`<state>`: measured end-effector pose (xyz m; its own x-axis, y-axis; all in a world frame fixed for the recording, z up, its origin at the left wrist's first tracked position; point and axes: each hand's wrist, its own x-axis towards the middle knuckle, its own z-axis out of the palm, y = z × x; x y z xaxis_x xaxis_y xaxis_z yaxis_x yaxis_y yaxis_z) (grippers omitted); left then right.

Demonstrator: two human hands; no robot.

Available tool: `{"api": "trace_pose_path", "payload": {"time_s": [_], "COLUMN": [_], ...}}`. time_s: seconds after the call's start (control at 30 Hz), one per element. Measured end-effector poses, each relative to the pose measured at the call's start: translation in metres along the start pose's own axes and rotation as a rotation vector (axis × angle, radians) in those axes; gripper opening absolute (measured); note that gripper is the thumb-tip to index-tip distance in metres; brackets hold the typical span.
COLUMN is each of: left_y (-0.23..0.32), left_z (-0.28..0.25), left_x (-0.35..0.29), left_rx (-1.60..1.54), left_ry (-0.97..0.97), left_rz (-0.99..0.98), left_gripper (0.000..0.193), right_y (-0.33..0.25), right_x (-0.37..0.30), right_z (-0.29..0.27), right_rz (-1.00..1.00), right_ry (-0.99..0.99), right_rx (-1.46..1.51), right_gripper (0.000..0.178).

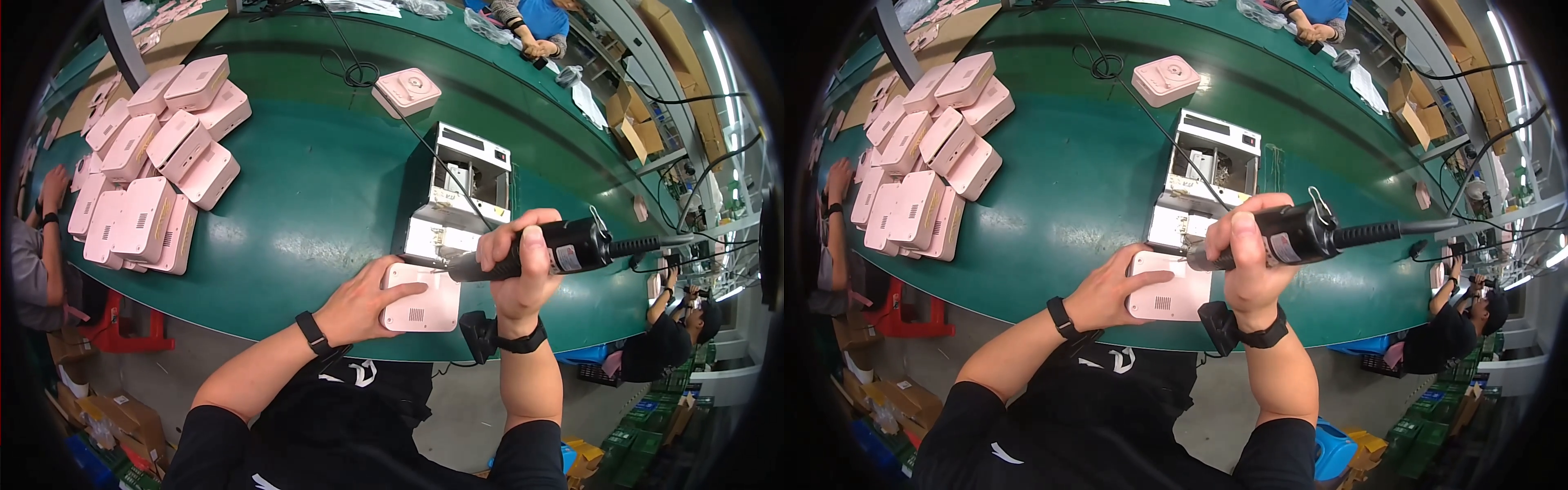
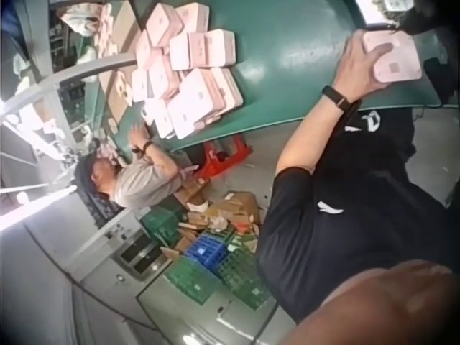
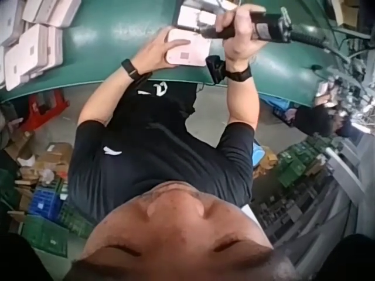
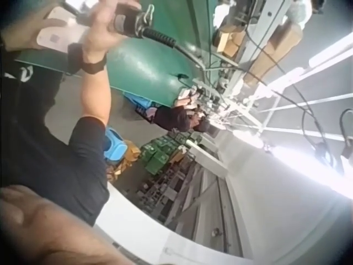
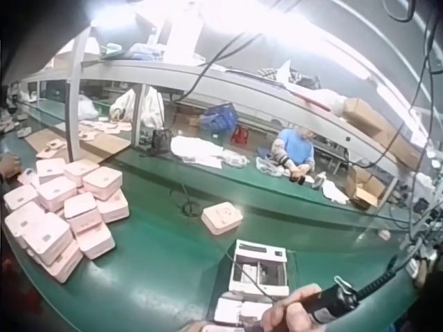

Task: The person picks up a pink device from a stack, places it on the table, and uses a power screwdriver to drive screws into the back of the casing before setting it aside and repeating the process.

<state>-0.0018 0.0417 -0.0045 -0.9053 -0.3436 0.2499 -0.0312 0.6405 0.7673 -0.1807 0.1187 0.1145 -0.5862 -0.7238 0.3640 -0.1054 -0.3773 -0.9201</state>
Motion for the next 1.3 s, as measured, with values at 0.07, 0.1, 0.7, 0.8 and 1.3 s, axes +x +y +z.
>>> {"api": "trace_pose_path", "payload": {"time_s": [0.07,0.1,0.7,0.8,1.3], "left_y": [0.001,0.0,0.001,-0.002,-0.002], "left_z": [0.001,0.0,0.003,0.001,0.002], "left_x": [0.0,0.001,-0.004,-0.001,0.0], "left_rx": [0.002,0.003,0.007,0.02,-0.003], "left_ry": [0.019,0.021,-0.006,0.004,0.016], "left_rz": [0.016,0.013,0.023,0.035,0.012], "left_gripper": [0.073,0.073,0.075,0.073,0.073], "right_y": [-0.003,-0.005,-0.039,-0.039,-0.009], "right_x": [-0.002,-0.003,0.049,0.047,0.028], "right_z": [-0.004,-0.007,-0.009,-0.012,-0.003], "right_rz": [-0.003,-0.008,-0.607,-0.458,-0.07], "right_ry": [-0.001,0.001,0.165,0.129,0.037], "right_rx": [0.022,0.043,-0.105,-0.182,-0.085], "right_gripper": [0.022,0.023,0.029,0.028,0.02]}}
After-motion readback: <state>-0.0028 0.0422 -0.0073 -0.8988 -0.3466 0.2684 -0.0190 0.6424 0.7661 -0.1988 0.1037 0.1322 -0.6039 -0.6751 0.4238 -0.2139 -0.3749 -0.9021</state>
